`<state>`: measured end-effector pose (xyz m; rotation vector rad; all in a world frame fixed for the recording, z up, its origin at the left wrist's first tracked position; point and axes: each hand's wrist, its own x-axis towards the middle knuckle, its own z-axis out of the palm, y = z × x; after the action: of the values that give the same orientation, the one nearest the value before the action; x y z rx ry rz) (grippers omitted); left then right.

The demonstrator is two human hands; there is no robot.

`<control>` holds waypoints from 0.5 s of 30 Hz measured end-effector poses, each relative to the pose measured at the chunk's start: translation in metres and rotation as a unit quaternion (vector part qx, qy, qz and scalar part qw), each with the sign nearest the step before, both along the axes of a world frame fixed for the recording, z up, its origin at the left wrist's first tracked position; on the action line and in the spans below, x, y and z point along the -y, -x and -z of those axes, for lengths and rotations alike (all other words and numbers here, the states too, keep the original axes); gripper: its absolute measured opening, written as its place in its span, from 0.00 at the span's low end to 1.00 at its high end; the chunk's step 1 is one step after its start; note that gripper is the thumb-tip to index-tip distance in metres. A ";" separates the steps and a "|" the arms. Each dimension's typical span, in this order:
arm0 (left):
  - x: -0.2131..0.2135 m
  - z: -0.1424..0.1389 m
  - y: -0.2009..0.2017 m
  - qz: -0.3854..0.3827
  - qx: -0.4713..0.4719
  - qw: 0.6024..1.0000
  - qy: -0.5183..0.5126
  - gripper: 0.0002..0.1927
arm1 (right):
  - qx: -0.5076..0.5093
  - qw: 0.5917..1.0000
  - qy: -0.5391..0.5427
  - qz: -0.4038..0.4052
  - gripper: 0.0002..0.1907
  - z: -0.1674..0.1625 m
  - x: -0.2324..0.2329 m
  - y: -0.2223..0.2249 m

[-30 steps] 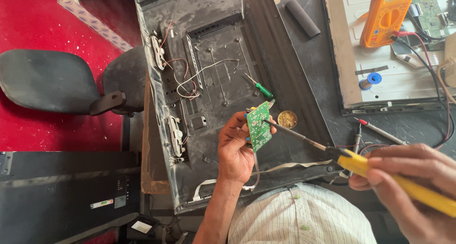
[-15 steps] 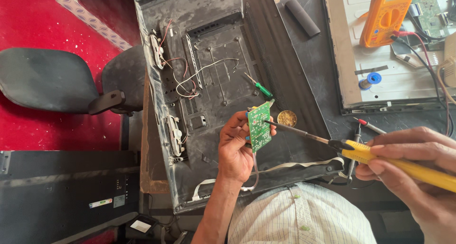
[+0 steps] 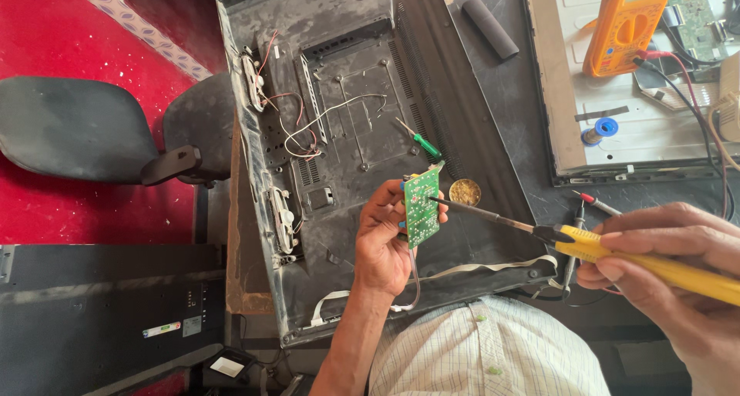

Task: The person uses a soldering iron and a toothbrush to clean and reflow solder on a small green circuit board. They repeatedly brush the board while applying heat, then flip it to inspect and continue soldering on the other side.

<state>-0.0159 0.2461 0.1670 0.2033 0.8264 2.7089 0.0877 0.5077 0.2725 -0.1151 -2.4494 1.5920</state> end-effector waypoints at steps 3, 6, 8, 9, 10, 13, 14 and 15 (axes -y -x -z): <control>-0.001 -0.001 0.000 0.005 0.005 1.000 0.004 0.14 | 0.027 0.999 0.005 0.034 0.05 0.002 0.002 -0.002; -0.003 -0.002 -0.002 0.005 0.007 1.000 -0.005 0.13 | 0.043 0.997 0.013 0.063 0.05 0.004 0.002 -0.003; -0.004 -0.003 -0.003 0.004 0.009 1.000 -0.007 0.13 | 0.027 0.999 0.011 0.046 0.05 0.004 0.000 -0.003; -0.004 -0.003 -0.003 0.002 0.011 1.000 -0.005 0.12 | 0.024 0.999 0.002 0.040 0.05 0.004 0.000 -0.004; -0.003 -0.002 -0.003 0.000 0.014 1.000 -0.003 0.12 | 0.021 0.999 -0.008 0.034 0.05 0.005 0.000 -0.004; -0.004 -0.001 -0.003 -0.005 0.016 1.000 0.000 0.12 | 0.011 1.000 -0.008 0.028 0.05 0.008 -0.002 -0.005; -0.005 0.001 -0.003 -0.007 0.021 1.000 -0.010 0.12 | 0.008 1.000 -0.004 0.028 0.06 0.010 -0.003 -0.005; -0.005 0.003 -0.004 -0.010 0.025 0.999 -0.020 0.11 | -0.001 1.000 0.007 0.027 0.05 0.013 -0.004 -0.006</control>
<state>-0.0121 0.2515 0.1636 0.1368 0.7648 2.7395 0.0939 0.5114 0.2600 -0.1805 -2.4136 1.5852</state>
